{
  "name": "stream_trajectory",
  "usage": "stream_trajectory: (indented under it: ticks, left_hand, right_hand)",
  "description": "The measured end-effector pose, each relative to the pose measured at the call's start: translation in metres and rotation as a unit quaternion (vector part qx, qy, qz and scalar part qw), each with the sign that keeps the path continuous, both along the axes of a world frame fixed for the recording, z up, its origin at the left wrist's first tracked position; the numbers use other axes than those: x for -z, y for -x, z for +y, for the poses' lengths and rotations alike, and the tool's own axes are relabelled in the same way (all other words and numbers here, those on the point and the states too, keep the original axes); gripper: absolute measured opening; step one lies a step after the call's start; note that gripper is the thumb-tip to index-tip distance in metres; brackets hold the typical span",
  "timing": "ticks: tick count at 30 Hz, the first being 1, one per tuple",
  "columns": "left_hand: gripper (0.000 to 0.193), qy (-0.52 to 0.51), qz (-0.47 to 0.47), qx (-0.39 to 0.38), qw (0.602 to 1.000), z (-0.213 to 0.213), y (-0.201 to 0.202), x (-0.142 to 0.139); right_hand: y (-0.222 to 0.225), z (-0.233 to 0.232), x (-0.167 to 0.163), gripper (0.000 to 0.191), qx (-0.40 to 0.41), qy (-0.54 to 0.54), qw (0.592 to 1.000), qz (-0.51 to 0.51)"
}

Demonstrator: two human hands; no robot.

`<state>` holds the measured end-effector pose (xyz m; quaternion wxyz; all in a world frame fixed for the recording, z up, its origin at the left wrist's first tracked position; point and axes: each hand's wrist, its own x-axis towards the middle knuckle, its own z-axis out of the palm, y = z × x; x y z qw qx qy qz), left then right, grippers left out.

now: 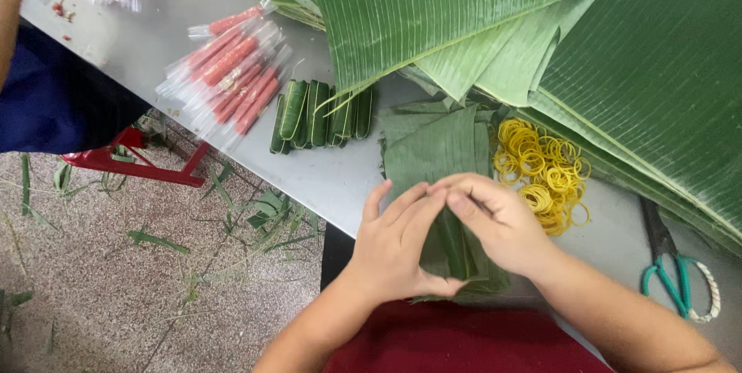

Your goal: The person wraps small pink sausage-like items in banana leaves and secures them with yellow rubber bands. The person folds the leaves around each item, ties them, and places the finished bundles on the table.

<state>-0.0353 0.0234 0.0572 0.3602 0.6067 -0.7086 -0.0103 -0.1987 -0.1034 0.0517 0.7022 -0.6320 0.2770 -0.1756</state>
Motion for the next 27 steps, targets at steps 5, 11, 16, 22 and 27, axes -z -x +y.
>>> stream_trajectory:
  ticks: [5,11,16,22,27]
  left_hand:
    - [0.102,-0.012,0.056,0.006,0.998,0.003,0.004,0.014]
    - [0.110,0.002,0.133,0.016,0.991,0.005,0.003,0.014]
    - [0.113,-0.013,0.138,0.033,0.990,0.000,0.002,0.011]
    - [0.113,-0.005,0.139,0.023,0.990,-0.002,-0.005,0.011]
    - [0.115,-0.015,0.149,0.031,0.988,-0.001,-0.004,0.010]
  right_hand:
    - [0.007,-0.031,-0.007,0.023,0.009,0.296,0.952,0.080]
    - [0.014,-0.073,0.008,0.014,0.083,0.577,0.747,0.321]
    - [0.008,-0.075,0.024,0.009,0.067,0.584,0.744,0.319]
    - [0.015,-0.072,0.017,0.011,0.072,0.575,0.746,0.329]
    - [0.012,-0.075,0.018,0.008,0.034,0.594,0.737,0.322]
